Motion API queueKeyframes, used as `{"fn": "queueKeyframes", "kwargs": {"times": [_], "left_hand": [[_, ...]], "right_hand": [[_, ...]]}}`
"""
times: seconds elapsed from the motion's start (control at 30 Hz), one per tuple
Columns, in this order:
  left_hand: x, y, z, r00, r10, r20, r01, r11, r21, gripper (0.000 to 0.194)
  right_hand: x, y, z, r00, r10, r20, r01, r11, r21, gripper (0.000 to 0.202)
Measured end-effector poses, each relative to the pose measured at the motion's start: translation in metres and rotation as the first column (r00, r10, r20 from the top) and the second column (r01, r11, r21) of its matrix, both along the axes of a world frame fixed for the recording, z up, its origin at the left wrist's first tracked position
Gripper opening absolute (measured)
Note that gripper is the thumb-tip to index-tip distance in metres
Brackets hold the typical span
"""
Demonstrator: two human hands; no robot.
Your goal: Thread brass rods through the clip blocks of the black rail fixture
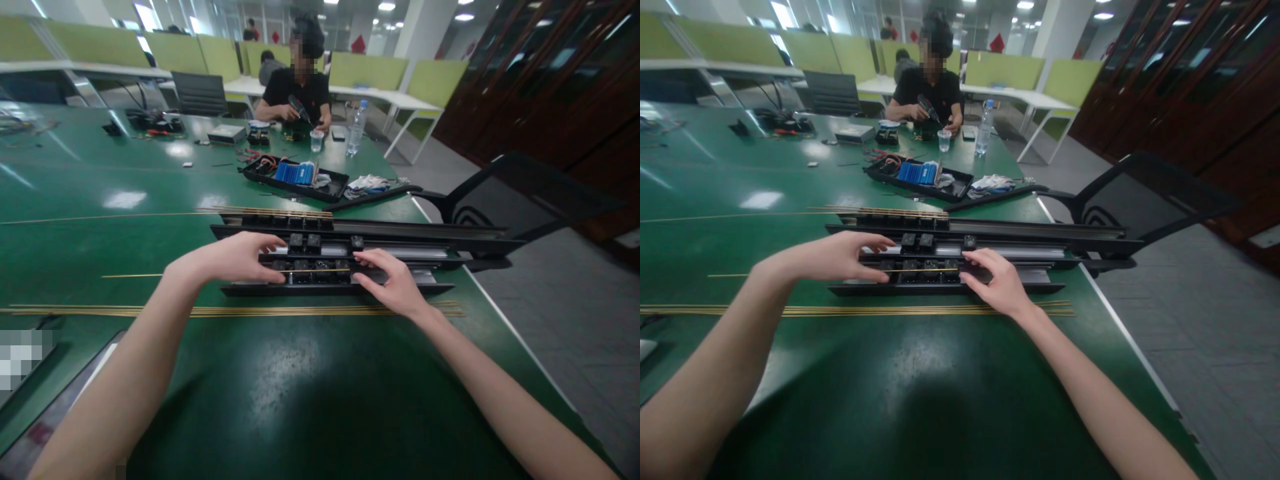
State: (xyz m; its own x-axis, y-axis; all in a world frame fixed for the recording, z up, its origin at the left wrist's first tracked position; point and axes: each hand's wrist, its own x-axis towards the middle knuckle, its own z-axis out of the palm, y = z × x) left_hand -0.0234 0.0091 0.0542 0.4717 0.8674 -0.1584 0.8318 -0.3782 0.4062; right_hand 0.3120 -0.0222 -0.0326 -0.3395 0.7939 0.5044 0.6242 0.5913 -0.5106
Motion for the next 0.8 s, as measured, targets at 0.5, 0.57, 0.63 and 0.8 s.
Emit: {"fn": "queueKeyframes", "kwargs": {"times": [0.5, 0.57, 0.63, 0.8], "left_hand": [[0.008, -0.013, -0.046, 0.967, -0.037, -0.253, 0.098, 0.967, 0.233, 0.059], [0.006, -0.017, -0.047, 0.973, -0.047, -0.225, 0.097, 0.971, 0.217, 0.06], [0.003, -0.022, -0.047, 0.977, -0.047, -0.21, 0.091, 0.974, 0.205, 0.061], [-0.016, -0.024, -0.022, 0.995, -0.058, -0.077, 0.063, 0.997, 0.053, 0.081]], "right_hand": [[0.02, -0.026, -0.017, 0.971, -0.002, 0.238, 0.007, 1.0, -0.019, 0.017], [0.017, -0.034, -0.014, 0.975, 0.013, 0.224, -0.005, 0.999, -0.037, 0.014], [0.016, -0.042, -0.009, 0.974, 0.039, 0.224, -0.027, 0.998, -0.057, 0.013], [0.034, -0.028, 0.011, 0.991, -0.053, 0.122, 0.038, 0.993, 0.115, 0.008]]}}
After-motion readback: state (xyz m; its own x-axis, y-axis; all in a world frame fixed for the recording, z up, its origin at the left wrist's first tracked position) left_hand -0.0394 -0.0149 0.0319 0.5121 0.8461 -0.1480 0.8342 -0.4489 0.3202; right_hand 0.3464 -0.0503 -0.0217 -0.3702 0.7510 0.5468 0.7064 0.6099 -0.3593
